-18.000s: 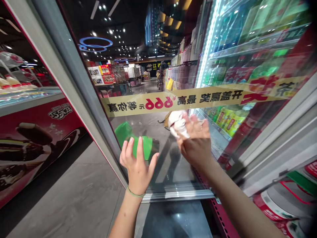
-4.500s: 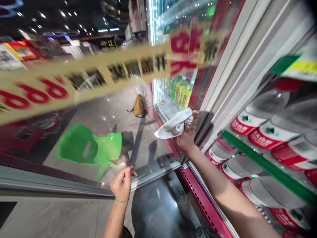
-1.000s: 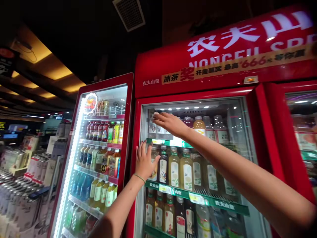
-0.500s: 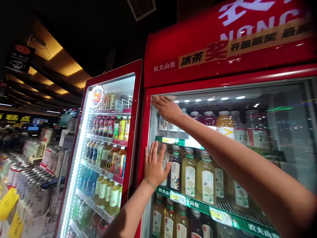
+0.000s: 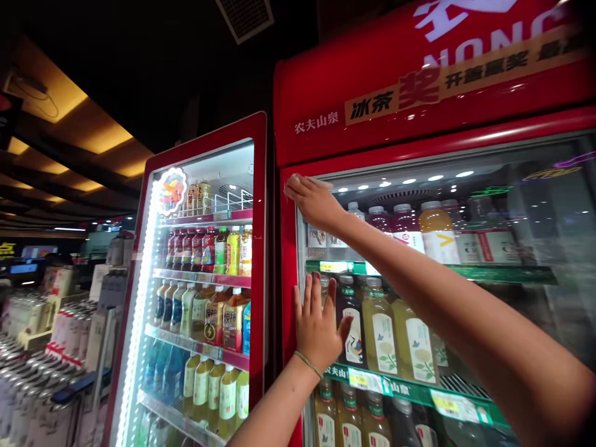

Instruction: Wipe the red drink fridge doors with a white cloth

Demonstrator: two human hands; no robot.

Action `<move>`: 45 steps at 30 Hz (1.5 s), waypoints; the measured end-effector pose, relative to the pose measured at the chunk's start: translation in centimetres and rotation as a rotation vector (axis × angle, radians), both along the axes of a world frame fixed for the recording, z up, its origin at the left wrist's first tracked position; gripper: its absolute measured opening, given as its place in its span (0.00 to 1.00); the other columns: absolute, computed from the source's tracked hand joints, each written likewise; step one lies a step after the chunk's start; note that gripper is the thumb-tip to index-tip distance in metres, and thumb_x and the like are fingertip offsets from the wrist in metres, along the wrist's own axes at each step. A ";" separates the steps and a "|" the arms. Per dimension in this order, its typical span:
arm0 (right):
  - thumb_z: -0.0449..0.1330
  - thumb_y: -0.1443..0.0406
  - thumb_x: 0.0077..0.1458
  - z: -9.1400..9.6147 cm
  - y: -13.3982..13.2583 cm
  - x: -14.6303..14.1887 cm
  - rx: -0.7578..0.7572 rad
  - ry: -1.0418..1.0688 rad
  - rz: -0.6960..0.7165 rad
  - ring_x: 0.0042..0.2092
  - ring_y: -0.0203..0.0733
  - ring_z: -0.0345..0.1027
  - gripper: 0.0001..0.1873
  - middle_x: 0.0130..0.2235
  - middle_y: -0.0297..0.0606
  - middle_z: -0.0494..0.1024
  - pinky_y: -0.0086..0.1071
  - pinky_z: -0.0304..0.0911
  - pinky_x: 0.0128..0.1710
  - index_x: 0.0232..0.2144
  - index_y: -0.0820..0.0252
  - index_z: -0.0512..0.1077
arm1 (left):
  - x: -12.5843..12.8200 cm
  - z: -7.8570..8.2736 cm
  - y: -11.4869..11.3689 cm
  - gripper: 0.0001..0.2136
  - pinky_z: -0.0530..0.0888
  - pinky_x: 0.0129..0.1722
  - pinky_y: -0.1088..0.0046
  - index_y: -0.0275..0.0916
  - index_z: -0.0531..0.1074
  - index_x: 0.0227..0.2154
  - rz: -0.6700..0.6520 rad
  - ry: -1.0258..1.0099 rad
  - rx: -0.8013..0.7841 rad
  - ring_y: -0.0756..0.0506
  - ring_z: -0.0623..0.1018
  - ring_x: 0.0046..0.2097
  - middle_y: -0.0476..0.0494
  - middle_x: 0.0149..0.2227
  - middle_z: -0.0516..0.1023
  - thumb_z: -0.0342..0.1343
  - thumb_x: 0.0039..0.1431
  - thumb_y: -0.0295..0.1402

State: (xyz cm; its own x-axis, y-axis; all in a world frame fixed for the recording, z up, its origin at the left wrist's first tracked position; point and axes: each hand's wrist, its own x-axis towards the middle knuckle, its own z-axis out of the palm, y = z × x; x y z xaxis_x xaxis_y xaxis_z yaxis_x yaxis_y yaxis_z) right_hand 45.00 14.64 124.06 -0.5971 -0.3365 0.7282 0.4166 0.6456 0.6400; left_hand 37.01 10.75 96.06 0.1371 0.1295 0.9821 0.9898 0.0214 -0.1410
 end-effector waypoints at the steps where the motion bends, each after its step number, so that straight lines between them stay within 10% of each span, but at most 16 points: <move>1: 0.48 0.77 0.64 -0.2 0.0 0.1 0.009 -0.041 -0.009 0.73 0.53 0.52 0.29 0.70 0.48 0.63 0.51 0.52 0.73 0.66 0.69 0.65 | -0.1 0.0 -0.1 0.40 0.59 0.70 0.36 0.44 0.42 0.74 -0.009 0.008 -0.002 0.31 0.51 0.75 0.32 0.75 0.50 0.52 0.67 0.49; 13: 0.47 0.79 0.61 -1.6 0.2 1.2 0.051 -0.120 -0.107 0.74 0.45 0.50 0.36 0.72 0.36 0.61 0.49 0.53 0.73 0.69 0.57 0.62 | -1.9 3.7 -0.8 0.23 0.71 0.62 0.51 0.44 0.71 0.59 -0.063 0.112 0.205 0.35 0.72 0.60 0.36 0.58 0.75 0.57 0.65 0.48; 19: 0.47 0.77 0.63 -1.2 -0.4 -0.4 -0.021 0.139 -0.124 0.74 0.50 0.50 0.34 0.72 0.42 0.61 0.51 0.51 0.73 0.69 0.61 0.63 | -2.6 4.2 -0.2 0.27 0.68 0.65 0.51 0.43 0.66 0.65 -0.032 0.159 0.222 0.34 0.68 0.66 0.35 0.63 0.71 0.53 0.68 0.48; 45: 0.49 0.73 0.66 -2.2 -0.1 2.7 0.037 0.013 -0.144 0.73 0.46 0.52 0.31 0.72 0.38 0.61 0.48 0.52 0.73 0.69 0.56 0.63 | -2.5 4.0 -0.1 0.24 0.67 0.67 0.48 0.42 0.68 0.63 -0.055 0.170 0.229 0.32 0.65 0.69 0.33 0.66 0.68 0.58 0.65 0.41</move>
State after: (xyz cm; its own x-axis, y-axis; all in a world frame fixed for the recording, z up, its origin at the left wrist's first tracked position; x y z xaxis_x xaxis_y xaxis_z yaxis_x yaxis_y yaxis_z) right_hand 47.70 14.57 121.86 -0.6313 -0.2751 0.7251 0.5117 0.5548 0.6560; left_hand 34.52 10.61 100.07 0.3031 -0.1054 0.9471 0.9529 0.0192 -0.3028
